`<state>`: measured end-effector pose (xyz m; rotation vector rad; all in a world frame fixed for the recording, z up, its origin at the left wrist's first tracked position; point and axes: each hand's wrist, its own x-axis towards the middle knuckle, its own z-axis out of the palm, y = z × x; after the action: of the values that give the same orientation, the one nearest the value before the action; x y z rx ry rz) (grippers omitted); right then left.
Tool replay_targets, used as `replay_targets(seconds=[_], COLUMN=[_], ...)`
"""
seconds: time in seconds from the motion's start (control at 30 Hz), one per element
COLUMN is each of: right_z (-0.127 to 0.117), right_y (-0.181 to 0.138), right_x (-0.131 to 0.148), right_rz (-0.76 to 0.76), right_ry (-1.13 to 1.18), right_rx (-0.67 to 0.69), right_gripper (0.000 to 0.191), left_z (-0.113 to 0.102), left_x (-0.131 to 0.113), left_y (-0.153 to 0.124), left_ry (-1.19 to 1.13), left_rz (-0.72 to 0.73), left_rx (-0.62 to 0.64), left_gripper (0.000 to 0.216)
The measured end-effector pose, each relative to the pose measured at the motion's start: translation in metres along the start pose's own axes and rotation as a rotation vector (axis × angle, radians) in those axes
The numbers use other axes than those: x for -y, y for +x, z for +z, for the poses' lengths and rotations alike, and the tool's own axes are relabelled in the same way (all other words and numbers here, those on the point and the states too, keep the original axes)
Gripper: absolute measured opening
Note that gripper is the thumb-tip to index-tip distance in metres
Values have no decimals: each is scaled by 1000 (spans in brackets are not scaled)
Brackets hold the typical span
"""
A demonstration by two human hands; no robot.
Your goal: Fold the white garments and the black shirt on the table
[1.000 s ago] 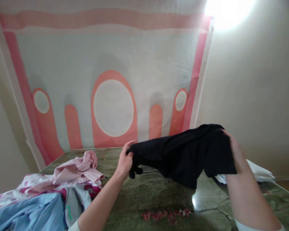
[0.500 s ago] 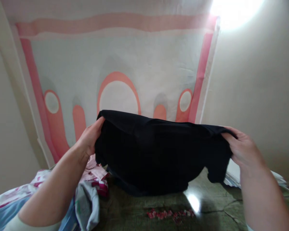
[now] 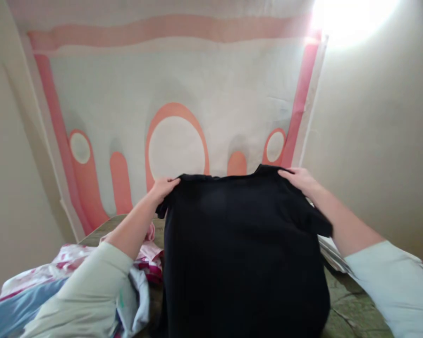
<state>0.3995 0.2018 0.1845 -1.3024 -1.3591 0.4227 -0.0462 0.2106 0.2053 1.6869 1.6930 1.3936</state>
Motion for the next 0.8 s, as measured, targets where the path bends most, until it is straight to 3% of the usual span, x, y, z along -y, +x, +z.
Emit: replay_targets(seconds=[0.1, 0.2, 0.3, 0.43, 0.5, 0.6, 0.8], right_z=[28, 45, 59, 75, 83, 91, 94], right_y=[-8, -34, -70, -121, -142, -164, -159], right_x=[-53, -86, -101, -115, -123, -136, -150], right_rz=[-90, -120, -175, -142, -54, 11, -148], right_ry=[-361, -487, -603, -754, -834, -903, -884], right_rx=[176, 364, 609, 786, 814, 803, 723], right_gripper=[28, 31, 34, 53, 64, 72, 65], left_z=[33, 64, 91, 115, 122, 131, 140], left_x=[53, 91, 114, 130, 136, 145, 144], left_y=[-14, -43, -75, -102, -109, -117, -136], left_ry=[258, 430, 544, 652, 729, 832, 889], left_rz=[25, 94, 152, 151, 146, 166, 41], left_rx=[126, 342, 559, 724, 754, 701, 593], left_gripper=[34, 37, 41, 55, 62, 67, 69])
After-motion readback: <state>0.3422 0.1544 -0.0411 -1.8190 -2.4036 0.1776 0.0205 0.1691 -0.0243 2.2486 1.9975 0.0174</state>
